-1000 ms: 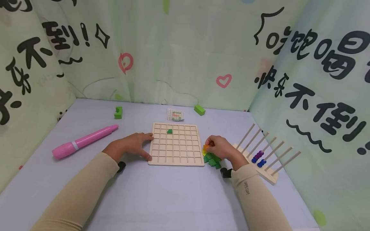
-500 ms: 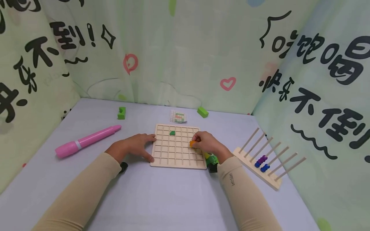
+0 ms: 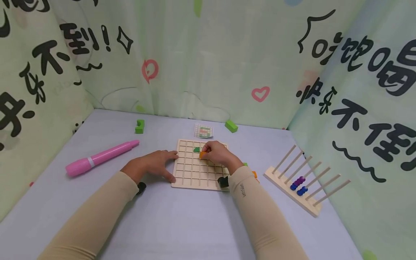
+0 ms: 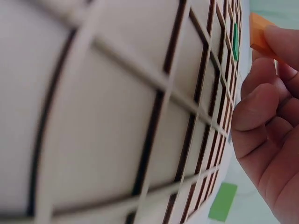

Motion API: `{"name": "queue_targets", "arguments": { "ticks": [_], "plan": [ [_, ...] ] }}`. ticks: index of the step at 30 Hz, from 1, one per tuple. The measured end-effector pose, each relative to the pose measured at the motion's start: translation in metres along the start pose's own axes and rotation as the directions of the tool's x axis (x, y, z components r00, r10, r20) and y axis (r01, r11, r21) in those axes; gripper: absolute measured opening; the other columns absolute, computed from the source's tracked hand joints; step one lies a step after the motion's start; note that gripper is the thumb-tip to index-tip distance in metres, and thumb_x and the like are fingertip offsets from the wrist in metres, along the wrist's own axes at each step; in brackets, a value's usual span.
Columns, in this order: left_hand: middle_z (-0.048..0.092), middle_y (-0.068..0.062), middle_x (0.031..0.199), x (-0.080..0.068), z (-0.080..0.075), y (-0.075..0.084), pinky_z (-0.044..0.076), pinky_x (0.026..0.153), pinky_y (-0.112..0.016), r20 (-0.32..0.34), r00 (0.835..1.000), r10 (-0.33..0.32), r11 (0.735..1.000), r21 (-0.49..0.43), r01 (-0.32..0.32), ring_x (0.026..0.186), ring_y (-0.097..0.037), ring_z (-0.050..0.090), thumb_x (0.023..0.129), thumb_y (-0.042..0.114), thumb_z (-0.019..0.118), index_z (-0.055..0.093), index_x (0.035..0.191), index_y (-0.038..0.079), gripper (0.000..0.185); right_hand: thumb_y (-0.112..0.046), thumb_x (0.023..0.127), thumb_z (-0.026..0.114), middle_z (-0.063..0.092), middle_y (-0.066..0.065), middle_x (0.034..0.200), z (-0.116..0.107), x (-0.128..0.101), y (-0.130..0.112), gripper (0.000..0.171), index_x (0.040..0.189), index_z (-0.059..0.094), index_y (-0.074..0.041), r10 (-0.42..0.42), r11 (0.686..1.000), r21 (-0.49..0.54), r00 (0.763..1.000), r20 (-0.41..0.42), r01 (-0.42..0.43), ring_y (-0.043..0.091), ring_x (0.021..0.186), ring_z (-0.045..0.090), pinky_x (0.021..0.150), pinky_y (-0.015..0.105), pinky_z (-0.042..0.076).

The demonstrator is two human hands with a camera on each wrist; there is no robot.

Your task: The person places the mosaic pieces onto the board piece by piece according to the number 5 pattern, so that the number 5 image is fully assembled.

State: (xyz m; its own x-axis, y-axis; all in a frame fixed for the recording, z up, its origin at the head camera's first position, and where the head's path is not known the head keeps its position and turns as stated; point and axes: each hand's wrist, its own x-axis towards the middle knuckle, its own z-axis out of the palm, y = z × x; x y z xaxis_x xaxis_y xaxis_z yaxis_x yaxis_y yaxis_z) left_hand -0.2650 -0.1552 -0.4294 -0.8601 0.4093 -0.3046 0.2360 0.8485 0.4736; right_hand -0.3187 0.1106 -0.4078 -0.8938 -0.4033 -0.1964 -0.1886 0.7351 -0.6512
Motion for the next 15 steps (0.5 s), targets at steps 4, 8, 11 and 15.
{"name": "queue_targets", "arguments": {
  "ticks": [4, 8, 11, 15],
  "plan": [
    [0.030, -0.004, 0.171, 0.002, 0.000, 0.000, 0.026, 0.127, -0.056, 0.000, 1.000, -0.006, 1.000, -0.004, 0.006, 0.157, -0.037, 0.026, 0.076, 0.051, 0.090, 0.040, 0.161, 0.018, 0.103, -0.010, 0.096, 0.072, 0.064, 0.007, 0.098, 0.002, 0.010, -0.005, 0.009, 0.102, 0.066, -0.006, 0.006, 1.000, 0.021, 1.000, -0.014, -0.005, 0.020, 0.081, 0.055, 0.066, 0.027, 0.045],
    [0.030, -0.002, 0.171, 0.002, 0.000, 0.001, 0.026, 0.127, -0.056, 0.002, 1.000, -0.008, 1.000, -0.019, 0.008, 0.158, -0.036, 0.025, 0.076, 0.050, 0.091, 0.041, 0.160, 0.018, 0.103, -0.010, 0.096, 0.071, 0.065, 0.007, 0.099, 0.007, 0.017, -0.003, 0.007, 0.100, 0.067, -0.007, 0.026, 0.999, 0.022, 0.999, -0.030, -0.025, 0.020, 0.084, 0.056, 0.068, 0.027, 0.046],
    [0.030, -0.002, 0.171, 0.001, 0.001, 0.001, 0.026, 0.126, -0.057, 0.002, 1.000, -0.003, 1.000, -0.016, 0.003, 0.158, -0.037, 0.026, 0.076, 0.050, 0.091, 0.042, 0.160, 0.017, 0.103, -0.011, 0.096, 0.070, 0.067, 0.007, 0.101, 0.010, 0.021, -0.004, 0.005, 0.100, 0.068, -0.007, 0.037, 0.999, -0.010, 0.998, -0.041, -0.038, 0.021, 0.087, 0.057, 0.072, 0.028, 0.047],
    [0.031, -0.003, 0.171, 0.000, 0.000, 0.000, 0.026, 0.126, -0.057, -0.001, 1.000, -0.003, 1.000, -0.006, 0.003, 0.157, -0.038, 0.026, 0.076, 0.050, 0.091, 0.042, 0.160, 0.016, 0.103, -0.013, 0.098, 0.069, 0.068, 0.007, 0.102, 0.015, 0.024, -0.008, 0.006, 0.100, 0.069, -0.008, 0.031, 0.996, -0.080, 0.998, -0.045, -0.035, 0.021, 0.089, 0.058, 0.076, 0.029, 0.047]
  ]
}}
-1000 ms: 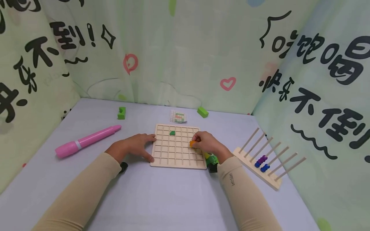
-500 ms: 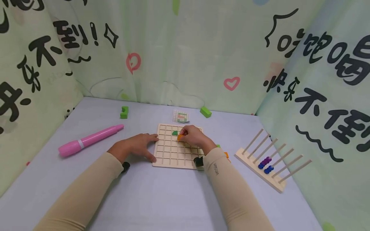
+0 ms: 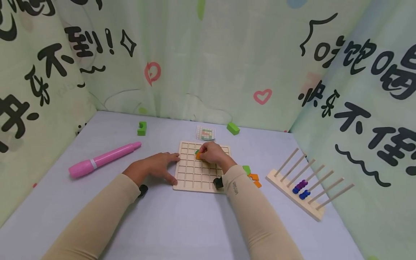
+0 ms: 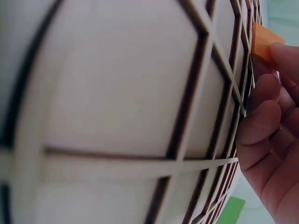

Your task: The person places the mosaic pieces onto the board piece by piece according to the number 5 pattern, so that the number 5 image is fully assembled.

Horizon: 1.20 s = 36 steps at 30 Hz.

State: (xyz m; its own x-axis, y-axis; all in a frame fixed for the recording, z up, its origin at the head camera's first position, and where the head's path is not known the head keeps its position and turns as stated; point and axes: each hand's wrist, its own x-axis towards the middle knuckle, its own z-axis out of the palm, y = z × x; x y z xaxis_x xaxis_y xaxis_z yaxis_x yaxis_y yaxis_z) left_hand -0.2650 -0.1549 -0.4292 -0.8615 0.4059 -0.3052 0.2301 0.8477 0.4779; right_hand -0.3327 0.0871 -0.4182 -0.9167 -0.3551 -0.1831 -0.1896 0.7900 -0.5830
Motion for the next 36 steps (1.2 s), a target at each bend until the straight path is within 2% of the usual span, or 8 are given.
{"name": "queue_targets", "arguments": {
  "ticks": [9, 15, 23, 27, 31, 36],
  "plan": [
    [0.029, -0.002, 0.171, -0.001, 0.000, 0.000, 0.025, 0.127, -0.056, 0.004, 1.000, 0.001, 1.000, -0.007, -0.001, 0.158, -0.036, 0.025, 0.076, 0.048, 0.091, 0.042, 0.160, 0.016, 0.102, -0.013, 0.099, 0.067, 0.067, 0.005, 0.100, 0.004, 0.002, -0.003, 0.005, 0.101, 0.070, -0.009, -0.002, 0.997, -0.082, 1.000, 0.003, 0.002, 0.021, 0.089, 0.057, 0.076, 0.029, 0.046],
    [0.031, -0.004, 0.171, -0.001, -0.001, 0.001, 0.026, 0.127, -0.055, 0.002, 1.000, 0.002, 1.000, -0.005, -0.002, 0.157, -0.037, 0.026, 0.076, 0.049, 0.091, 0.041, 0.160, 0.016, 0.103, -0.012, 0.098, 0.067, 0.071, 0.005, 0.100, 0.006, 0.004, -0.009, 0.007, 0.100, 0.073, -0.010, 0.003, 0.986, -0.167, 1.000, -0.007, -0.005, 0.021, 0.089, 0.059, 0.081, 0.033, 0.051],
    [0.030, -0.003, 0.171, 0.000, -0.001, 0.002, 0.027, 0.126, -0.055, 0.004, 1.000, -0.011, 1.000, -0.008, 0.011, 0.157, -0.036, 0.027, 0.076, 0.049, 0.092, 0.041, 0.160, 0.017, 0.103, -0.010, 0.099, 0.067, 0.071, 0.005, 0.095, 0.009, 0.004, -0.015, 0.008, 0.095, 0.074, -0.010, 0.013, 0.972, -0.233, 1.000, -0.004, -0.013, 0.020, 0.086, 0.060, 0.081, 0.034, 0.054],
    [0.030, -0.003, 0.171, 0.000, -0.001, 0.004, 0.027, 0.126, -0.055, 0.006, 1.000, -0.012, 1.000, -0.013, 0.012, 0.157, -0.036, 0.027, 0.075, 0.049, 0.092, 0.041, 0.160, 0.018, 0.104, -0.011, 0.099, 0.067, 0.073, 0.005, 0.097, 0.008, 0.001, -0.015, 0.009, 0.097, 0.075, -0.010, 0.016, 0.971, -0.238, 1.000, -0.007, -0.017, 0.020, 0.088, 0.060, 0.084, 0.034, 0.055],
    [0.030, -0.004, 0.171, 0.001, 0.000, 0.004, 0.027, 0.126, -0.056, 0.013, 1.000, -0.009, 1.000, -0.002, 0.009, 0.157, -0.037, 0.027, 0.076, 0.050, 0.091, 0.040, 0.161, 0.018, 0.104, -0.013, 0.099, 0.067, 0.074, 0.006, 0.106, 0.004, -0.005, -0.012, 0.012, 0.106, 0.077, -0.010, 0.024, 0.979, -0.204, 1.000, 0.009, -0.022, 0.021, 0.092, 0.062, 0.086, 0.035, 0.055],
    [0.030, -0.005, 0.171, 0.001, 0.000, 0.003, 0.026, 0.127, -0.056, 0.009, 1.000, -0.024, 1.000, 0.004, 0.024, 0.157, -0.037, 0.026, 0.077, 0.049, 0.091, 0.040, 0.161, 0.018, 0.103, -0.015, 0.100, 0.066, 0.071, 0.006, 0.112, -0.004, -0.015, -0.006, 0.019, 0.116, 0.075, -0.010, -0.019, 0.988, -0.155, 1.000, 0.010, 0.021, 0.022, 0.098, 0.060, 0.091, 0.037, 0.053]
  ]
}}
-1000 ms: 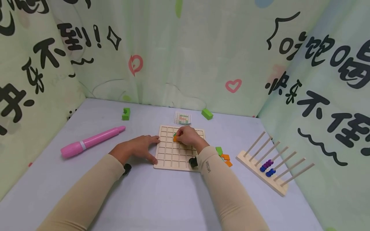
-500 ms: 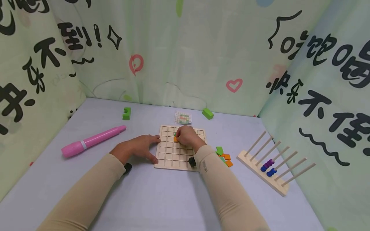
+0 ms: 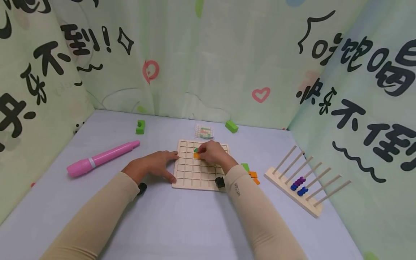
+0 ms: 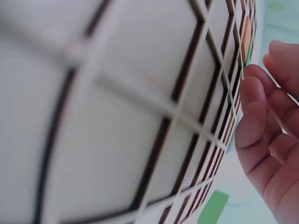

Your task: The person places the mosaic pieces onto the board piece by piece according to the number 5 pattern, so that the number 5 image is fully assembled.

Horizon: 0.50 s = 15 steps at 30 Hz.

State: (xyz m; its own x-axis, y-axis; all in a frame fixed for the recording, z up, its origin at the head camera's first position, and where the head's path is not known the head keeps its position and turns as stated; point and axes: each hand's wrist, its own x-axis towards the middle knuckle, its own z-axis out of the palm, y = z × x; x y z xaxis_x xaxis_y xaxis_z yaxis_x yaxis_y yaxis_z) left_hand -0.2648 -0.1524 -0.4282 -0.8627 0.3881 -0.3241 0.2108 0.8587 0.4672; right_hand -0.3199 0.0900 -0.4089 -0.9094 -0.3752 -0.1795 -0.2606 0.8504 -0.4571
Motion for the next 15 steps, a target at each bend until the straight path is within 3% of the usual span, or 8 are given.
{"name": "queue_targets", "arguments": {
  "ticks": [6, 15],
  "plan": [
    [0.029, -0.004, 0.171, 0.000, -0.001, 0.002, 0.026, 0.127, -0.056, -0.005, 1.000, -0.005, 1.000, 0.007, 0.005, 0.158, -0.036, 0.025, 0.076, 0.048, 0.091, 0.040, 0.161, 0.018, 0.104, -0.017, 0.100, 0.067, 0.071, 0.006, 0.113, -0.008, -0.018, 0.016, 0.023, 0.121, 0.073, -0.010, -0.022, 0.997, 0.068, 0.999, -0.050, 0.025, 0.023, 0.103, 0.062, 0.094, 0.039, 0.053],
    [0.029, -0.005, 0.171, 0.001, 0.001, 0.003, 0.026, 0.126, -0.057, 0.000, 1.000, -0.021, 1.000, 0.008, 0.021, 0.158, -0.037, 0.025, 0.076, 0.049, 0.092, 0.039, 0.161, 0.018, 0.105, -0.021, 0.100, 0.069, 0.070, 0.006, 0.113, -0.022, -0.054, 0.052, 0.027, 0.123, 0.072, -0.009, 0.027, 0.992, 0.126, 0.997, -0.065, -0.019, 0.025, 0.103, 0.063, 0.083, 0.036, 0.055]
  ]
}}
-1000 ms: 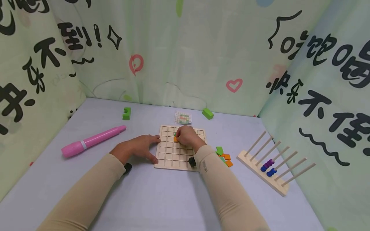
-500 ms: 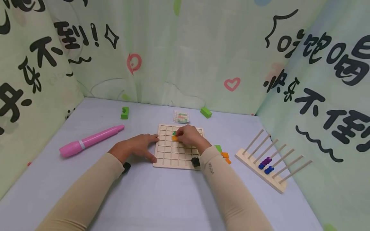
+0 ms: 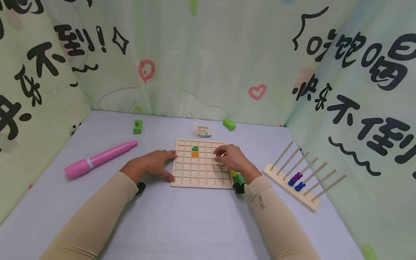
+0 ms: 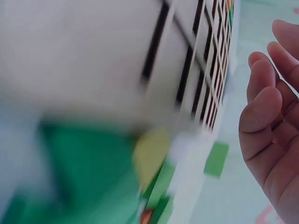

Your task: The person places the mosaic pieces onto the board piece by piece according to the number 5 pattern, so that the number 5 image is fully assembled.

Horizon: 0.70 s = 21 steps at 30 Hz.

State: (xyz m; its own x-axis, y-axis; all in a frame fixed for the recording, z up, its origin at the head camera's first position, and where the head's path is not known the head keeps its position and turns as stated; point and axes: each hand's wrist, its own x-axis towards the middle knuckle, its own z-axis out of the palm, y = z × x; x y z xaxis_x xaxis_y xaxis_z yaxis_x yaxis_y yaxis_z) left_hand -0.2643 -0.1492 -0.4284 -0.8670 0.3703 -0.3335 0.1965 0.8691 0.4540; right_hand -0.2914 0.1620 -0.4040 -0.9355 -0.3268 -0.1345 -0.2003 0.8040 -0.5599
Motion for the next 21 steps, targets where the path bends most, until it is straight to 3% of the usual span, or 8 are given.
{"name": "queue_targets", "arguments": {
  "ticks": [9, 21],
  "plan": [
    [0.029, -0.007, 0.171, -0.002, -0.003, 0.001, 0.025, 0.127, -0.057, -0.004, 1.000, -0.004, 1.000, 0.001, 0.004, 0.158, -0.038, 0.024, 0.076, 0.048, 0.091, 0.038, 0.162, 0.017, 0.106, -0.022, 0.101, 0.067, 0.070, 0.010, 0.120, -0.020, -0.034, 0.043, 0.030, 0.126, 0.070, -0.008, 0.089, 0.995, 0.036, 0.995, -0.042, -0.088, 0.028, 0.107, 0.065, 0.081, 0.036, 0.057],
    [0.029, -0.008, 0.171, 0.000, 0.001, 0.000, 0.027, 0.125, -0.059, 0.009, 1.000, 0.011, 1.000, 0.017, -0.011, 0.157, -0.040, 0.024, 0.076, 0.051, 0.090, 0.037, 0.162, 0.017, 0.107, -0.021, 0.098, 0.070, 0.069, 0.015, 0.122, -0.036, -0.061, 0.082, 0.029, 0.122, 0.071, -0.006, 0.234, 0.971, -0.037, 0.970, -0.069, -0.237, 0.027, 0.098, 0.060, 0.081, 0.035, 0.054]
  ]
}}
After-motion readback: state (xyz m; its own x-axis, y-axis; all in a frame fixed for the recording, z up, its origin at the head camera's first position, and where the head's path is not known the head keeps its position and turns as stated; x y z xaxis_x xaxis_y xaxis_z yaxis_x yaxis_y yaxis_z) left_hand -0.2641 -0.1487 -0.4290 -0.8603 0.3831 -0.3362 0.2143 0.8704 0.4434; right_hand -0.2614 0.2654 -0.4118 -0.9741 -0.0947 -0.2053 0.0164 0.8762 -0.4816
